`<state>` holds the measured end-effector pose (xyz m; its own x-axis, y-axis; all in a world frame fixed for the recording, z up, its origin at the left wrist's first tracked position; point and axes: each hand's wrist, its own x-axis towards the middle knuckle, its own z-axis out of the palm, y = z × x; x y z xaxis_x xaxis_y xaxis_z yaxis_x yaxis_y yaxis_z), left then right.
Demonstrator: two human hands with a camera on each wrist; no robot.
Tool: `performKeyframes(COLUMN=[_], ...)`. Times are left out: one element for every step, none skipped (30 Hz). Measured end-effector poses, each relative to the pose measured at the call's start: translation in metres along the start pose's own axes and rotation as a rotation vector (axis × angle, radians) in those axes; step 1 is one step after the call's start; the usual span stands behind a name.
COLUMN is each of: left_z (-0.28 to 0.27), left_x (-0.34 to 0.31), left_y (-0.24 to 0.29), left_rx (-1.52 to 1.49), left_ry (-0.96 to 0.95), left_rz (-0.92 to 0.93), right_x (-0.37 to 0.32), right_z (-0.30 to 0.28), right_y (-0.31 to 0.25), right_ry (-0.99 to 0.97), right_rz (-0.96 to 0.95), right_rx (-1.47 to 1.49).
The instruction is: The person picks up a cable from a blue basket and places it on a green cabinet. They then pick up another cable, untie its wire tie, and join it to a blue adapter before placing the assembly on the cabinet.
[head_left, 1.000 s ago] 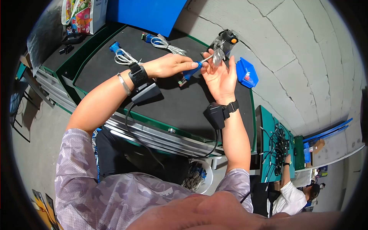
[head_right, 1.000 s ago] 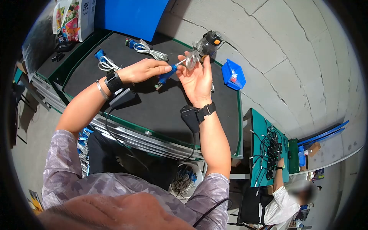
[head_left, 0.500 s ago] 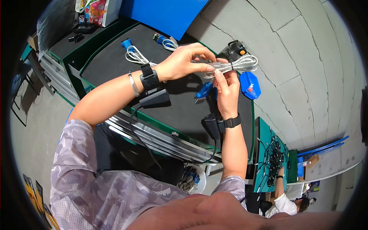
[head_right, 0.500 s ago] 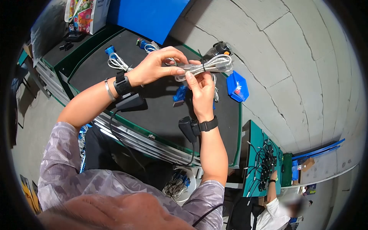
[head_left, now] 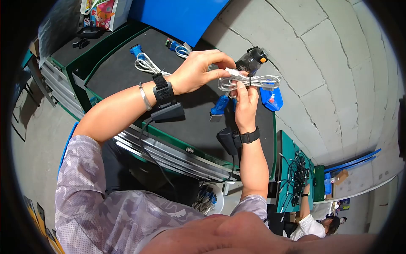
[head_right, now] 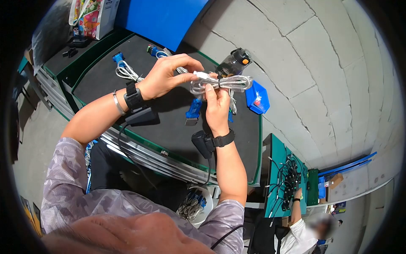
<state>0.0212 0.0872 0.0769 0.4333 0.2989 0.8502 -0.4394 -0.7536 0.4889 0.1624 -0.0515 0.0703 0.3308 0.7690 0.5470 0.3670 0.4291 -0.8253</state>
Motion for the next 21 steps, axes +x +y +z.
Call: performKeyframes(left_z=[0.0006, 0.0009, 0.0007, 0.0004, 0.0001, 0.0, -0.0001, 0.0, 0.0004, 0.0008, 0.0013, 0.0016, 0.0018, 0.002, 0.0019, 0.0015, 0.0013, 0.0014, 0.0013, 0.0012, 0.0012], left_x=[-0.0006, -0.0009, -0.0009, -0.0007, -0.0008, -0.0009, -0.001, -0.0012, -0.0013, -0.0015, -0.0017, -0.0017, -0.0016, -0.0015, -0.0014, -0.0013, -0.0014, -0.0014, -0.0013, -0.0015, -0.0017], left_y=[0.0004, 0.0006, 0.0009, 0.0012, 0.0015, 0.0022, 0.0029, 0.0033, 0.003, 0.0023, 0.0014, 0.0004, -0.0009, -0.0018, -0.0022, -0.002, -0.0022, -0.0027, -0.0032, -0.0033, -0.003], left_rx=[-0.022, -0.044, -0.044, -0.018, 0.008, 0.008, 0.029, 0.049, 0.05, 0.046, 0.042, 0.042, 0.041, 0.04, 0.04, 0.053, 0.066, 0.067, 0.102, 0.137, 0.14], left_ry=[-0.022, -0.046, -0.045, -0.069, -0.095, -0.095, -0.09, -0.084, -0.085, -0.062, -0.04, -0.042, -0.029, -0.016, -0.019, -0.018, -0.017, -0.019, -0.029, -0.04, -0.042], left_rz=[-0.017, -0.034, -0.034, -0.017, 0.0, -0.001, 0.016, 0.034, 0.033, 0.051, 0.068, 0.066, 0.075, 0.084, 0.081, 0.09, 0.1, 0.098, 0.098, 0.098, 0.096], right_x=[0.0007, 0.001, 0.0011, 0.0014, 0.0008, 0.0, -0.0005, -0.0006, -0.0003, 0.0, 0.0001, 0.0002, 0.0001, 0.0006, 0.0011, 0.001, 0.0008, 0.001, 0.0012, -0.0006, -0.0011], right_z=[-0.0004, -0.0013, -0.0023, -0.0028, -0.0021, -0.0007, 0.0003, 0.0004, 0.0005, 0.0006, 0.0004, -0.0001, -0.0004, -0.0006, -0.0004, -0.0002, -0.0001, 0.0, 0.0007, 0.0056, 0.0066], right_y=[0.0003, 0.0017, 0.0029, 0.0039, 0.004, 0.0042, 0.0042, 0.004, 0.0039, 0.0039, 0.004, 0.0041, 0.0043, 0.0048, 0.0055, 0.006, 0.0062, 0.0058, 0.0049, 0.0008, -0.0001], right_ry=[-0.004, -0.017, -0.028, -0.033, -0.032, -0.019, -0.006, -0.005, -0.011, -0.016, -0.015, -0.024, -0.032, -0.03, -0.034, -0.037, -0.035, -0.036, -0.037, -0.007, -0.007], right_rz=[-0.001, -0.009, -0.017, -0.014, -0.013, -0.015, -0.017, -0.016, -0.022, -0.028, -0.027, -0.031, -0.035, -0.032, -0.037, -0.043, -0.04, -0.033, -0.028, -0.002, -0.001], right_rx=[-0.002, -0.013, -0.024, -0.032, -0.032, -0.019, -0.006, -0.005, -0.008, -0.012, -0.011, -0.018, -0.025, -0.023, -0.007, 0.009, 0.011, 0.011, 0.011, 0.046, 0.05])
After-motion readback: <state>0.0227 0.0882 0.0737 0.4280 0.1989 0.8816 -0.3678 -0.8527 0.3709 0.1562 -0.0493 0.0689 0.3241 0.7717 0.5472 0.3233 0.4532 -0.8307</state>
